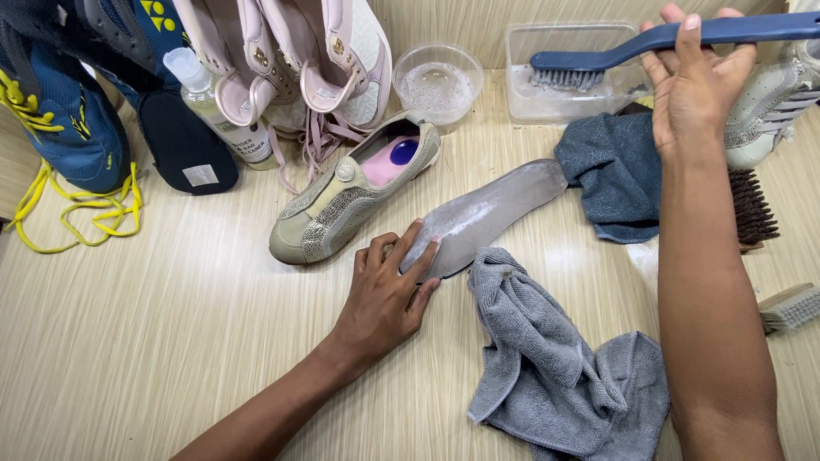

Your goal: The person scrubs a shoe insole with a blue brush and a smaller brush, then wipes it with a gray cloth. The insole is flipped to clean both sides. The person uses a container of soapy water and a towel during the process.

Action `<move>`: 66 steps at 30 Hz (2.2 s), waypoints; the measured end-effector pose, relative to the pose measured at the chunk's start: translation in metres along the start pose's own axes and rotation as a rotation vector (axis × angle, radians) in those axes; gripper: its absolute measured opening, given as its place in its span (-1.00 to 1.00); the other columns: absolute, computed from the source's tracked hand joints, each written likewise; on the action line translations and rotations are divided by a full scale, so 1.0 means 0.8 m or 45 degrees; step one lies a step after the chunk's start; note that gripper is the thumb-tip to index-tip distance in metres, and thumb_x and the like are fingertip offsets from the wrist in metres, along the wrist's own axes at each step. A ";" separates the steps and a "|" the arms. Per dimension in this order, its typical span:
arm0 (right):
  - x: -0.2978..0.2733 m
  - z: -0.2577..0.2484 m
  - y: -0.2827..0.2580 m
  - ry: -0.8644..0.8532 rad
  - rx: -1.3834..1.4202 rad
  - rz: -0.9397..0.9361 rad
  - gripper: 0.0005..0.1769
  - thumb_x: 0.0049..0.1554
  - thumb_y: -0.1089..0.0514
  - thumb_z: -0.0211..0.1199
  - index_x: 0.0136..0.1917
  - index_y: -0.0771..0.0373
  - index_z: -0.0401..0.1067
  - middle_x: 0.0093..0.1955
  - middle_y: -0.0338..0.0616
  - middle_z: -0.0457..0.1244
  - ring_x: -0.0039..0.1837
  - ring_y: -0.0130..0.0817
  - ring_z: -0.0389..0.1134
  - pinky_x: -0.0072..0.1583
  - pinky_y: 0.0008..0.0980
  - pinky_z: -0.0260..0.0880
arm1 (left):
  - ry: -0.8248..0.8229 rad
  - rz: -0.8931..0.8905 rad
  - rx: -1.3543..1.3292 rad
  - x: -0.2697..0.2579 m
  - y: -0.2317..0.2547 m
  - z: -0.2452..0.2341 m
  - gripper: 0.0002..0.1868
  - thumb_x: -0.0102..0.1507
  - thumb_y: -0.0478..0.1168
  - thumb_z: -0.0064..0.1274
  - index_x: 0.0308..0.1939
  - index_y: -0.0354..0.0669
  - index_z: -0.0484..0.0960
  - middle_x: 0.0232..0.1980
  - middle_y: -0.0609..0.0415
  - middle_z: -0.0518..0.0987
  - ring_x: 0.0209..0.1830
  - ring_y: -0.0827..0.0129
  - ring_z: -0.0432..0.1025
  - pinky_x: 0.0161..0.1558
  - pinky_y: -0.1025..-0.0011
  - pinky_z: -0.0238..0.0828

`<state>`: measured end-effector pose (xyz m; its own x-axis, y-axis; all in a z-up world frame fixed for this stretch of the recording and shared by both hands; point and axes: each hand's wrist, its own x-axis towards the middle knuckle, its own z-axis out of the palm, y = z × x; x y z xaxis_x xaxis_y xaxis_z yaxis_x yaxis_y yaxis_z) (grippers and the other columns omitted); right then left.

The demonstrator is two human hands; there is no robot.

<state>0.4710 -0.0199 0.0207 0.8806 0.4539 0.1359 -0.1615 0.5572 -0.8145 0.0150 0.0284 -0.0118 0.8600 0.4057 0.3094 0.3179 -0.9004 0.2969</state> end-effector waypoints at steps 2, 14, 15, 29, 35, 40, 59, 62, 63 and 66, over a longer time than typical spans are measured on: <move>0.017 -0.019 0.010 0.017 0.007 -0.029 -0.31 0.11 0.12 0.61 0.27 0.06 0.15 0.32 0.28 0.54 0.22 0.07 0.76 0.40 0.02 0.88 | -0.004 0.013 0.047 0.001 0.001 -0.004 -0.45 0.41 0.03 -0.06 0.45 -0.04 0.42 0.54 -0.15 0.31 0.22 -0.03 0.29 0.10 0.04 0.28; 0.015 -0.020 -0.040 -0.195 -0.485 -0.687 -0.47 0.46 0.44 0.56 0.24 0.11 0.18 0.23 0.06 0.33 0.10 -0.13 0.46 0.11 -0.10 0.79 | -0.008 -0.020 -0.063 0.037 0.009 -0.004 -0.25 0.28 0.21 0.09 0.39 -0.18 0.40 0.35 -0.23 0.38 0.23 -0.10 0.28 0.10 -0.02 0.33; 0.009 -0.011 -0.045 -0.349 -0.606 -0.888 -0.45 0.51 0.68 0.43 0.22 0.19 0.17 0.24 0.10 0.24 0.19 0.02 0.43 0.00 -0.02 0.69 | -0.051 -0.015 -0.044 0.040 0.010 0.003 -0.18 0.28 0.27 0.07 0.46 -0.17 0.34 0.45 -0.24 0.32 0.31 -0.13 0.23 0.15 -0.07 0.31; -0.222 0.160 -0.083 -1.358 -1.105 -1.082 -0.82 0.42 0.37 0.26 0.00 0.31 0.29 -0.12 -0.06 0.25 -0.11 -0.20 0.21 0.03 -0.20 0.20 | 0.125 -0.239 -0.234 0.003 0.017 -0.018 -0.11 0.03 0.12 0.25 0.31 -0.29 0.34 0.09 -0.29 0.31 0.08 -0.15 0.32 0.08 0.00 0.36; -0.318 0.187 -0.011 -1.818 -1.101 -1.209 -0.93 0.23 0.26 0.12 -0.12 0.25 0.39 -0.42 -0.10 0.29 -0.35 -0.24 0.36 -0.21 -0.34 0.44 | -0.125 -0.183 0.056 0.005 -0.007 0.006 -0.04 0.15 0.18 0.00 0.56 -0.16 0.19 0.42 -0.16 0.16 0.39 0.01 0.10 0.27 0.11 0.00; -0.278 0.144 0.036 -1.901 -1.239 -1.228 -0.80 0.13 -0.02 0.35 -0.22 0.06 0.43 -0.50 -0.27 0.29 -0.45 -0.36 0.34 -0.28 -0.41 0.45 | -0.235 -0.027 0.316 0.004 -0.008 0.008 -0.22 0.37 -0.02 -0.22 0.67 -0.09 0.01 0.73 -0.02 0.00 0.69 0.14 -0.10 0.52 -0.02 -0.27; -0.295 0.125 0.052 -1.744 -1.162 -1.035 -0.70 0.19 -0.07 0.23 -0.31 0.07 0.41 -0.52 -0.33 0.22 -0.50 -0.38 0.29 -0.38 -0.40 0.39 | -0.213 -0.074 0.303 -0.003 -0.008 0.036 -0.11 0.29 0.16 -0.14 0.66 -0.01 0.03 0.73 0.00 -0.03 0.71 0.06 -0.14 0.57 -0.14 -0.39; -0.332 0.137 0.042 -1.866 -1.137 -1.113 -0.73 0.20 0.04 0.23 -0.32 0.08 0.38 -0.54 -0.34 0.19 -0.51 -0.42 0.27 -0.39 -0.44 0.38 | -0.202 -0.049 0.393 0.004 -0.012 0.041 -0.18 0.34 0.01 -0.21 0.67 -0.05 -0.01 0.73 -0.01 -0.04 0.71 0.09 -0.14 0.58 -0.11 -0.40; -0.341 0.138 0.040 -1.936 -1.115 -1.073 -0.71 0.21 0.02 0.26 -0.34 0.06 0.37 -0.56 -0.41 0.16 -0.55 -0.50 0.21 -0.40 -0.55 0.34 | -0.223 -0.050 0.393 0.006 -0.009 0.033 -0.18 0.32 -0.03 -0.20 0.66 -0.10 0.00 0.71 -0.04 -0.01 0.70 0.10 -0.13 0.59 -0.09 -0.41; -0.241 0.110 0.056 -1.667 -1.163 -0.922 -0.58 0.24 -0.14 0.24 -0.31 0.16 0.44 -0.56 -0.33 0.20 -0.55 -0.38 0.25 -0.42 -0.44 0.37 | -0.178 -0.074 0.199 0.012 0.014 -0.007 -0.18 0.33 0.14 -0.13 0.63 -0.03 0.10 0.69 0.02 0.07 0.70 0.06 -0.14 0.58 -0.14 -0.45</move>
<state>0.2551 -0.0211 0.0072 -0.3260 0.7808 0.5329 0.7514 0.5561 -0.3552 0.0247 0.0234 -0.0007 0.8820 0.4416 0.1646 0.4170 -0.8940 0.1638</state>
